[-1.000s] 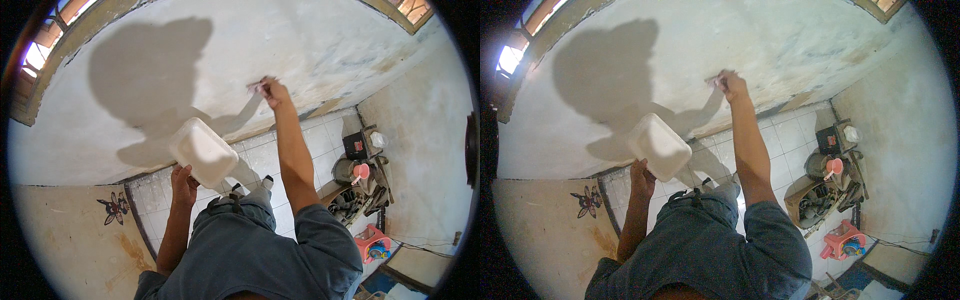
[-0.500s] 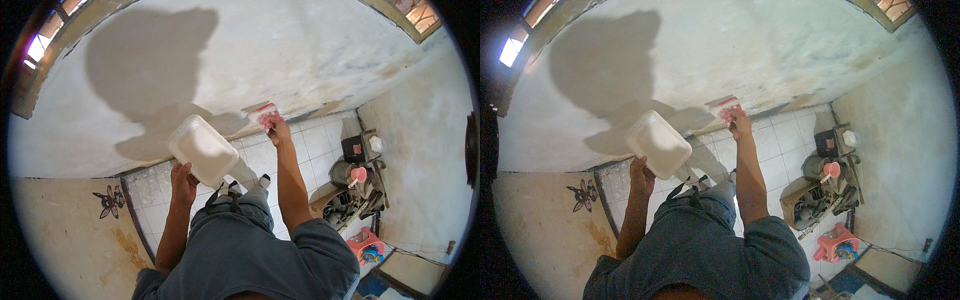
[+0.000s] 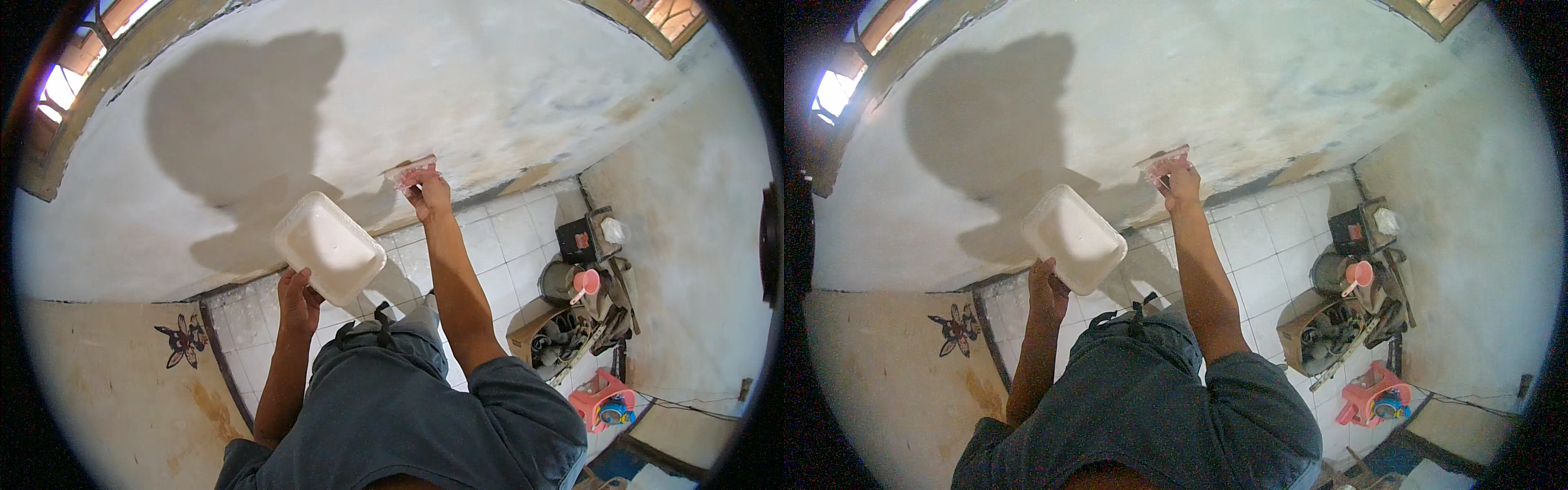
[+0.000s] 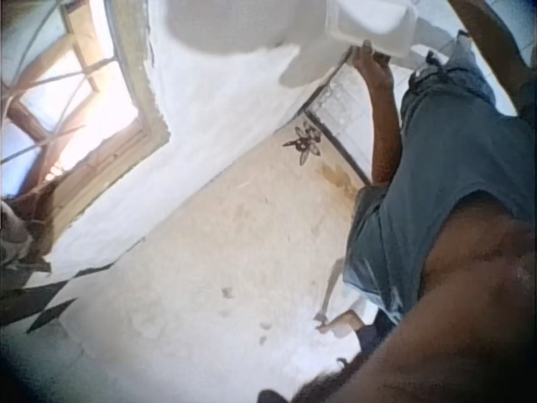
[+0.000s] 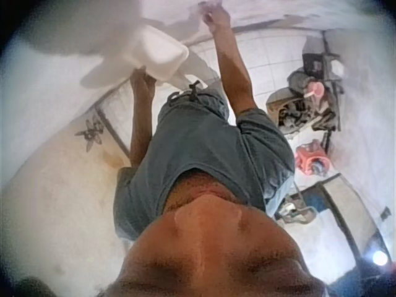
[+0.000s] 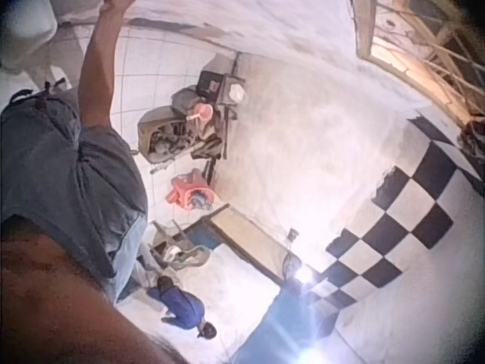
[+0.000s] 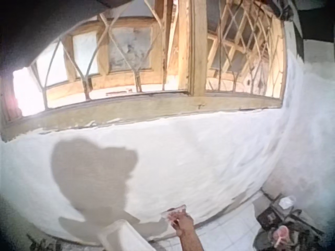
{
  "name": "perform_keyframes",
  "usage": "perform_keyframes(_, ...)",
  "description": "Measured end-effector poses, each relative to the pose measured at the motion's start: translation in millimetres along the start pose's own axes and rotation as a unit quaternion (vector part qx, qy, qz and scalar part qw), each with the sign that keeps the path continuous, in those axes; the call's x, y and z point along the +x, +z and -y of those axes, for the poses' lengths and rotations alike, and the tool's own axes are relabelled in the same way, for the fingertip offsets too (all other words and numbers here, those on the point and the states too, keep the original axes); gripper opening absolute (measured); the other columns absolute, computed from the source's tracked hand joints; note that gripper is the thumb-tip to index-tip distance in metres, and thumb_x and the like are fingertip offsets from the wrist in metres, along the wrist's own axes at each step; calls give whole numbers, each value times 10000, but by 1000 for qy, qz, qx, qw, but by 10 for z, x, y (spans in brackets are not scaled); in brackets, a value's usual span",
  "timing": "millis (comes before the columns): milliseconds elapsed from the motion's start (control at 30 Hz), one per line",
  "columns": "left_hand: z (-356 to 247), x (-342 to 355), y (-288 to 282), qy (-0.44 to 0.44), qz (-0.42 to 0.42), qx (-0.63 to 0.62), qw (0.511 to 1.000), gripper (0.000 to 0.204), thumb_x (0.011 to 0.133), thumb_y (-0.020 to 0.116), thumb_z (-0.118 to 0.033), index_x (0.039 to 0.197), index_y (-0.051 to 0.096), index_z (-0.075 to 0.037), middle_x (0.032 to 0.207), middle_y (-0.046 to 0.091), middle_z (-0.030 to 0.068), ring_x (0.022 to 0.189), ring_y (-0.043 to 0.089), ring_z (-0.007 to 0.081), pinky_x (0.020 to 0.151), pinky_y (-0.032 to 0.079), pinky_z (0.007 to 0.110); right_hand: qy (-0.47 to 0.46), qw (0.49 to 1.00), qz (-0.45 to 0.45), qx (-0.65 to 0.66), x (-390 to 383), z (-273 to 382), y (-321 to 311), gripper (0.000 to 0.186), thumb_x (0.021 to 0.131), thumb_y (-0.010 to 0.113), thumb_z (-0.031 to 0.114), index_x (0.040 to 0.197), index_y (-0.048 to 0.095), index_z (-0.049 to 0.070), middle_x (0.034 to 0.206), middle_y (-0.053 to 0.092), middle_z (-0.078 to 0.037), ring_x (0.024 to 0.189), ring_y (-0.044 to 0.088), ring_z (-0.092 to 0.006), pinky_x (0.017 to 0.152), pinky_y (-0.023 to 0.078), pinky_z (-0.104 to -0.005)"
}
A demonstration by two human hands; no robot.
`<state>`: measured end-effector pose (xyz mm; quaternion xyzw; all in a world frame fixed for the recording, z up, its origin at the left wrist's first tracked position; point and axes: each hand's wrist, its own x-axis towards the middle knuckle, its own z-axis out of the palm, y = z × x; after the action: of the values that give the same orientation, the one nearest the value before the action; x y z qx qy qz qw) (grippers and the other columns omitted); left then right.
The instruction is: The person applies white plaster to a wall with a plastic scraper. They scoop plaster from a tray and spread it across the wall surface multiple times.
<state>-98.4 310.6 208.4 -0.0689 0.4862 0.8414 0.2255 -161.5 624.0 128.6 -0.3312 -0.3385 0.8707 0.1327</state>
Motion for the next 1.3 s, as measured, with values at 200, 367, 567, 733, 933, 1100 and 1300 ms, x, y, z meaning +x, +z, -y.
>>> perform_keyframes(200,49,15,137,-3,13,-8,1000,424,847,622,-217,1182,527,26,1072,650,134,928,684,245,816,591,406,-67,998,20,3,-703,555,219,178,892,563,58,1070,573,50,944,641,-62,846,628,-177,713,534,-321)
perform_keyframes(367,124,18,76,-16,16,-14,1000,419,843,621,-212,1177,531,24,1076,648,140,919,687,253,797,598,404,-122,991,62,-1,-769,681,-176,246,879,582,46,1124,571,27,1007,644,-71,896,628,-171,733,529,-321)
perform_keyframes(567,197,2,20,-20,8,-7,1000,404,843,615,-206,1164,528,22,1081,643,145,916,684,252,773,603,406,-337,928,-130,-92,-398,724,-580,142,890,564,18,1022,615,5,904,662,-85,746,634,-185,636,515,-333)
perform_keyframes(733,201,-107,-26,-21,7,3,1000,409,851,609,-205,1183,518,17,1088,637,144,933,677,250,786,597,411,-419,814,-218,-338,-165,888,-496,143,871,595,118,866,654,-12,808,685,-142,672,665,-233,599,516,-378)
perform_keyframes(933,196,-179,45,-7,-26,-13,1000,405,855,598,-189,1199,512,6,1084,635,133,935,677,255,789,596,411,-470,645,-306,-520,159,584,140,273,921,525,222,848,652,-8,817,661,-215,727,640,-402,634,504,-477)
perform_keyframes(1100,181,-219,10,6,-45,-28,999,409,852,614,-190,1198,513,4,1081,641,121,927,680,255,783,601,407,-622,619,-177,-445,-170,-5,-213,292,915,522,156,1115,650,-14,897,682,-224,785,675,-359,680,530,-417)
perform_keyframes(1300,232,-175,-16,-5,-7,8,1000,560,851,624,-279,1276,436,33,1166,606,135,1009,651,251,814,578,403,-454,827,-248,-220,224,768,-911,213,898,578,186,838,662,-1,811,691,-160,710,649,-226,672,511,-346)
